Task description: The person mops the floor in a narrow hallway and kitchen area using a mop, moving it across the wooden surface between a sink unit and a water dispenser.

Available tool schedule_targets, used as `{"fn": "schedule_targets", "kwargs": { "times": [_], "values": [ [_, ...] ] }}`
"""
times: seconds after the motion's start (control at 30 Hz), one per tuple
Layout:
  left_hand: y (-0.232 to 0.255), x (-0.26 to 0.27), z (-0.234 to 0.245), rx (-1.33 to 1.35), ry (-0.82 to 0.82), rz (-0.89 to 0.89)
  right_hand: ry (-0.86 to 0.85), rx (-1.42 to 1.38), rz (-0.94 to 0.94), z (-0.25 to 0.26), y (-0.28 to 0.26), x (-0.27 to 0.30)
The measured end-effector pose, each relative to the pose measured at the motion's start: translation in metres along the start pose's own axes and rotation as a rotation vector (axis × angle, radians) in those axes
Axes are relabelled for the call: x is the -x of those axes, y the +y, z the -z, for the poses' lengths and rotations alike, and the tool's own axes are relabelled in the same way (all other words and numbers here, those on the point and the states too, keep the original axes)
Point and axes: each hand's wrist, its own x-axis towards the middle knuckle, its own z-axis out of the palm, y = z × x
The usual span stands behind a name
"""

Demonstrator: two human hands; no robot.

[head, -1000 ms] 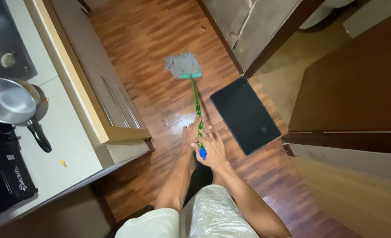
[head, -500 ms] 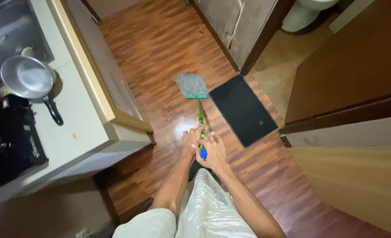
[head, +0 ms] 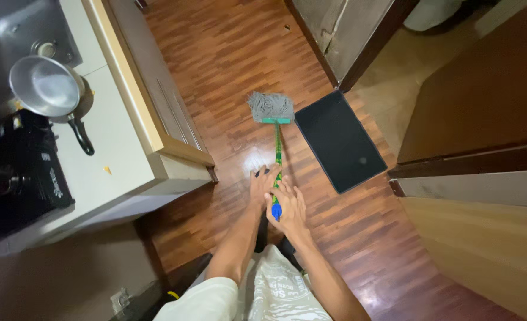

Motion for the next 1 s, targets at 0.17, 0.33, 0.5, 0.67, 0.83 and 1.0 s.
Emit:
{"fn": "schedule_targets", "kwargs": {
  "times": [0.17,0.33,0.5,0.67,0.83,1.0],
  "values": [
    [-0.027,-0.073,0.007,0.038,-0.151,-0.002,0.028,0.037,0.047,-0.024,0.018,-0.063],
    [-0.067,-0.168,0.008,0.05,-0.147,-0.031,0.023,0.054,0.019,-0.044,0.034,-0.156],
    [-0.096,-0.271,0.032,-0.067,-0.317,0.01,0.016,0.061,0.021,-0.07,0.06,-0.255],
    [-0.12,-0.344,0.028,0.031,-0.103,0.041,-0.046,0.093,0.005,-0.077,0.073,-0.332],
    [-0.128,-0.352,0.012,0.071,-0.055,0.016,-0.079,0.105,-0.003,-0.065,0.068,-0.345],
    [-0.108,-0.309,0.024,0.214,-0.245,0.081,-0.088,0.112,0.007,-0.044,0.051,-0.309]
  ]
}}
